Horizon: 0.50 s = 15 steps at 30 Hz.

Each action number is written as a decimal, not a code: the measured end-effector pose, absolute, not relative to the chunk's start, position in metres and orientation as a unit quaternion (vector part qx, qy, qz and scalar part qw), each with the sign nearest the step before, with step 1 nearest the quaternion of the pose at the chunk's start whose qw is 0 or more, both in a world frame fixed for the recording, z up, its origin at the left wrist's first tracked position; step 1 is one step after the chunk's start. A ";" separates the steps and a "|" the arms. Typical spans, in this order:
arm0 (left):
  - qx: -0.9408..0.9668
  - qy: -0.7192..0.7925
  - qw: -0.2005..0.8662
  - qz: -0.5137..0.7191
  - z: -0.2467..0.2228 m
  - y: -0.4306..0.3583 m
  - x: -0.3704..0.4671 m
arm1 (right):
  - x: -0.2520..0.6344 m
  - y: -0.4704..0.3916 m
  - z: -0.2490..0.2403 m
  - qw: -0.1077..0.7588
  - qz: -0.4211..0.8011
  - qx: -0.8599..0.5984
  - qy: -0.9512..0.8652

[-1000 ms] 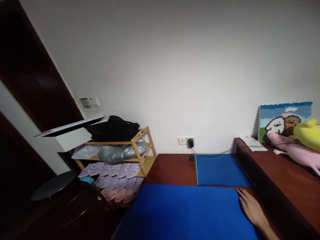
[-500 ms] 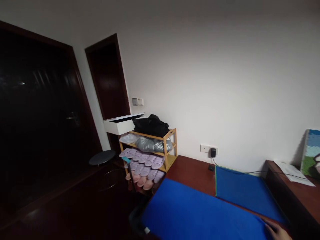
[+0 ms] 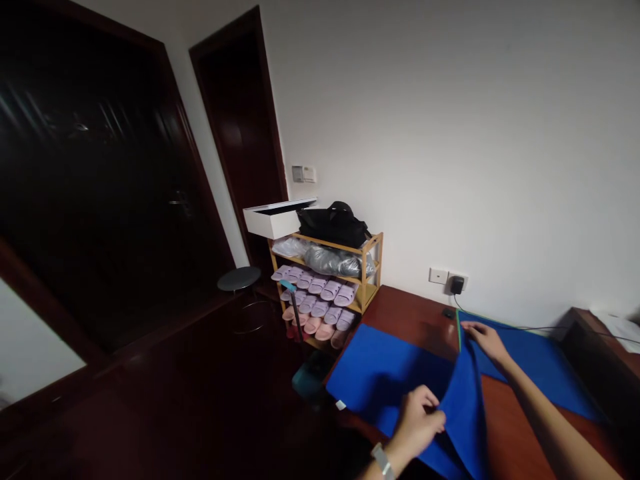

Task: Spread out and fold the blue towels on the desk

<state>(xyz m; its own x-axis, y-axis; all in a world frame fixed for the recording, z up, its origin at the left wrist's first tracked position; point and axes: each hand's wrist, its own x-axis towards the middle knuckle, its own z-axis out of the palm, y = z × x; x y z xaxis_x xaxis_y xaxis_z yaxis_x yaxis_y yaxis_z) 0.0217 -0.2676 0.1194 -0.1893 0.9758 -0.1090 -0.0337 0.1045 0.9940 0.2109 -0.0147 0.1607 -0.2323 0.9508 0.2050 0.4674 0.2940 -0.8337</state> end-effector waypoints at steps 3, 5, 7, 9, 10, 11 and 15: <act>0.393 0.559 0.467 0.561 0.127 -0.287 -0.059 | 0.123 -0.005 0.169 0.348 0.324 -0.435 -0.765; 0.373 0.578 0.435 0.581 0.118 -0.297 -0.112 | 0.062 0.000 0.170 0.321 0.313 -0.398 -0.800; 0.340 0.611 0.395 0.596 0.101 -0.305 -0.158 | 0.002 0.004 0.167 0.288 0.297 -0.368 -0.833; 0.302 0.660 0.355 0.589 0.080 -0.311 -0.195 | -0.053 0.004 0.158 0.251 0.282 -0.343 -0.860; 0.296 0.690 0.334 0.570 0.071 -0.314 -0.208 | -0.077 0.003 0.151 0.231 0.275 -0.331 -0.872; 0.303 0.724 0.307 0.539 0.064 -0.316 -0.218 | -0.098 0.001 0.142 0.211 0.268 -0.322 -0.883; 0.368 0.830 0.187 0.375 0.046 -0.322 -0.234 | -0.145 -0.011 0.098 0.152 0.231 -0.310 -0.910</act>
